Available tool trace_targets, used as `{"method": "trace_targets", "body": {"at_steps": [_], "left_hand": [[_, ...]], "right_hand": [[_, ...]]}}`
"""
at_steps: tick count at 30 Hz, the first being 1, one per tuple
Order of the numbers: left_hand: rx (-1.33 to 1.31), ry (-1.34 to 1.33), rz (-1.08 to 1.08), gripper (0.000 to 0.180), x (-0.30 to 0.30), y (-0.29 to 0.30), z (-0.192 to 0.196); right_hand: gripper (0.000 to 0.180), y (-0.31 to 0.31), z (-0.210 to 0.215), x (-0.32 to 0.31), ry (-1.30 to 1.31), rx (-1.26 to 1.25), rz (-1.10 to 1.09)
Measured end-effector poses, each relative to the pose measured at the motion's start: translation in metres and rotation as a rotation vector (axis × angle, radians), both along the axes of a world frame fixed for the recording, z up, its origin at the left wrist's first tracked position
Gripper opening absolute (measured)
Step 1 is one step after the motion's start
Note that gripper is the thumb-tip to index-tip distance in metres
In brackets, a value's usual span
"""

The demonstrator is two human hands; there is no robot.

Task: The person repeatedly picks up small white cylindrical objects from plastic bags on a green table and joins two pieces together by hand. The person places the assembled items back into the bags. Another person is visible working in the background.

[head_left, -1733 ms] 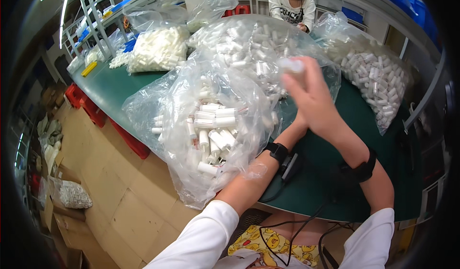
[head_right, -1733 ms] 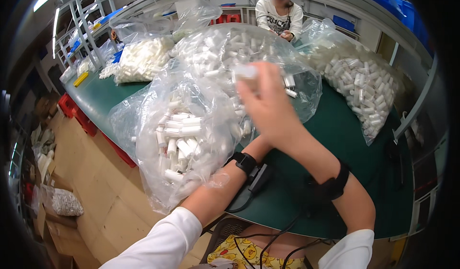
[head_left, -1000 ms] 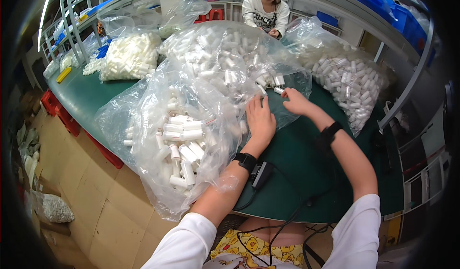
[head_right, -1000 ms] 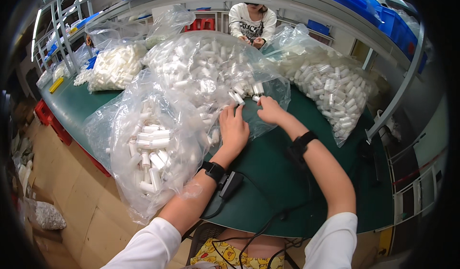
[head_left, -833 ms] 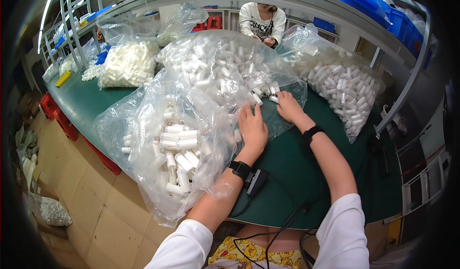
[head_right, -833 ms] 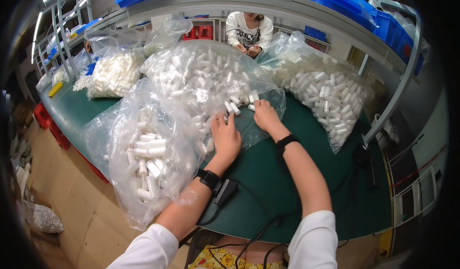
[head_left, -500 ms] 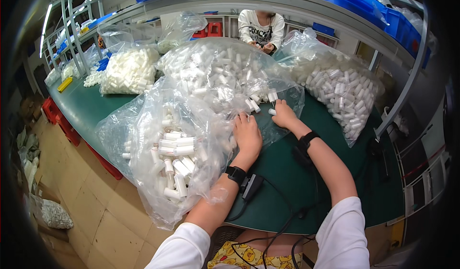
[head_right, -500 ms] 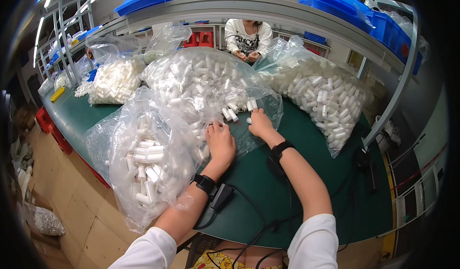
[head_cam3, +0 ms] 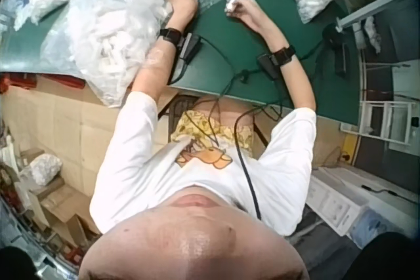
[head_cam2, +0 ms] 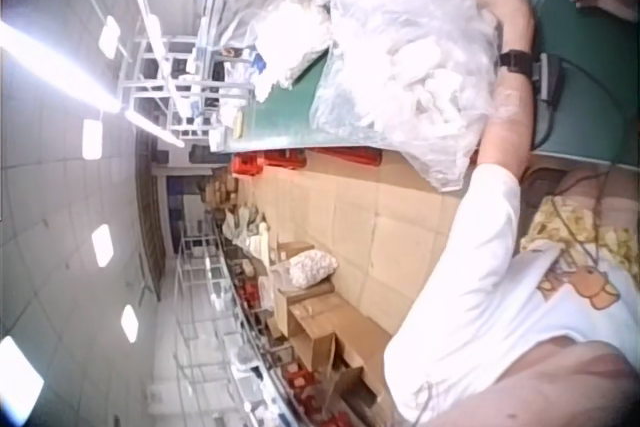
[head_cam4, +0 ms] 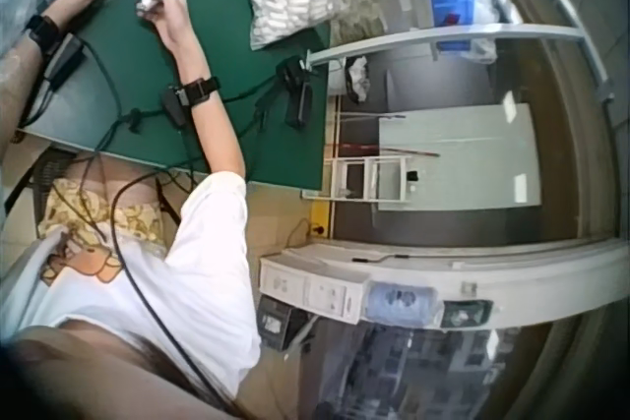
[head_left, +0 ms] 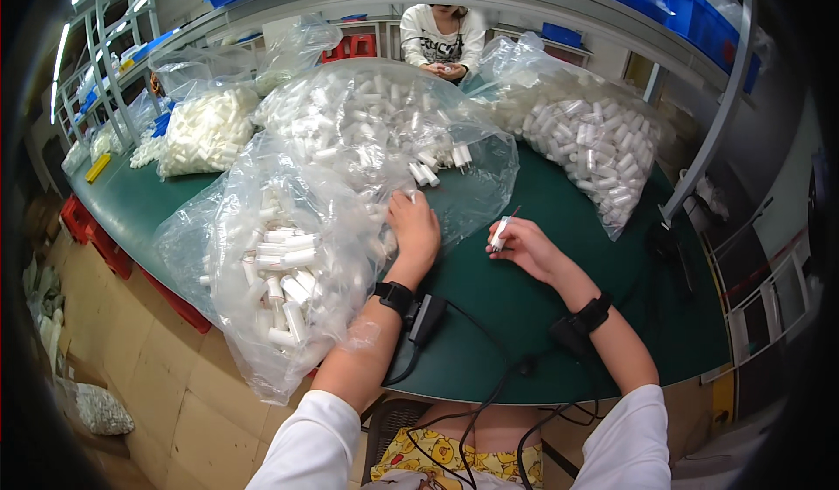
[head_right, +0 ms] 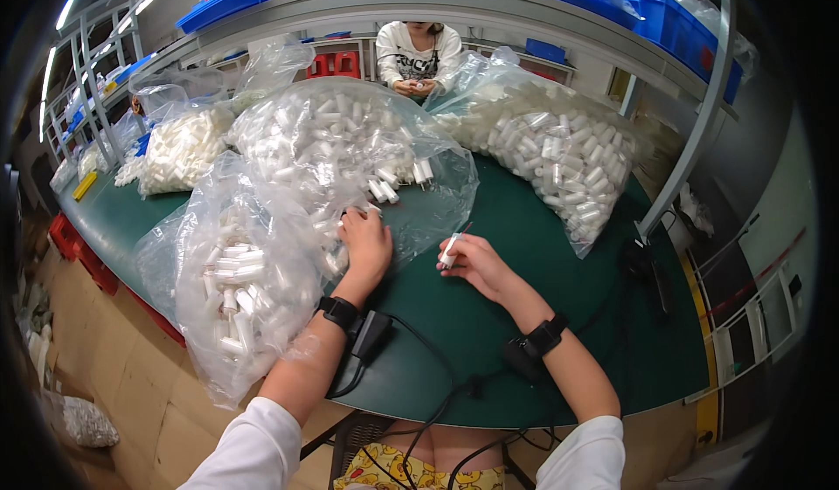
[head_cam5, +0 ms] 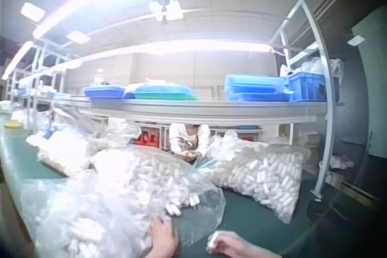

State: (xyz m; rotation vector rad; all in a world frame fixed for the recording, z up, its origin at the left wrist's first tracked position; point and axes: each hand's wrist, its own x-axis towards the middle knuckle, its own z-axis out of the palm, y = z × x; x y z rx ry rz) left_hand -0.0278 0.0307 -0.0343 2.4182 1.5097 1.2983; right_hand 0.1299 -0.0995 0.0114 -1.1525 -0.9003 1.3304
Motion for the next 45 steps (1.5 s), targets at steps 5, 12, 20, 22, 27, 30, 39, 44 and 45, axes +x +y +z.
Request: {"method": "trace_targets", "body": {"at_steps": [5,12,20,22,27,30,39,44,45], "left_hand": [[0.002,0.069,-0.013,0.031,0.009,0.002,-0.002],[-0.458,-0.454,-0.623,0.037,0.022,0.001,0.001],[-1.215,-0.892,-1.149,0.028,0.031,-0.025,0.021],[-1.296,-0.940,-1.194,0.028,0.031,-0.027,0.023],[-1.455,-0.985,-1.314,0.029,0.030,-0.026,0.019],[-1.553,-1.031,-1.311,0.029,0.031,-0.031,0.025],[-1.486,-0.844,-1.279,0.022,0.031,-0.035,0.027],[-1.445,-0.912,-1.318,0.023,0.032,-0.032,0.025],[-1.443,-0.933,-1.319,0.023,0.032,-0.032,0.024]], "right_hand": [[0.008,-0.003,-0.029,0.018,0.265,0.125,0.038],[0.012,-0.007,-0.020,0.011,0.258,0.190,0.058],[0.033,-0.007,-0.030,0.023,0.406,0.172,0.179],[0.036,-0.006,-0.030,0.022,0.423,0.166,0.179],[0.034,-0.005,-0.030,0.022,0.413,0.163,0.183],[0.031,-0.003,-0.034,0.024,0.305,0.159,0.204],[0.027,-0.004,-0.035,0.022,0.248,0.124,0.177],[0.030,-0.002,-0.038,0.022,0.323,0.109,0.127],[0.032,-0.002,-0.039,0.022,0.343,0.095,0.108]]}}
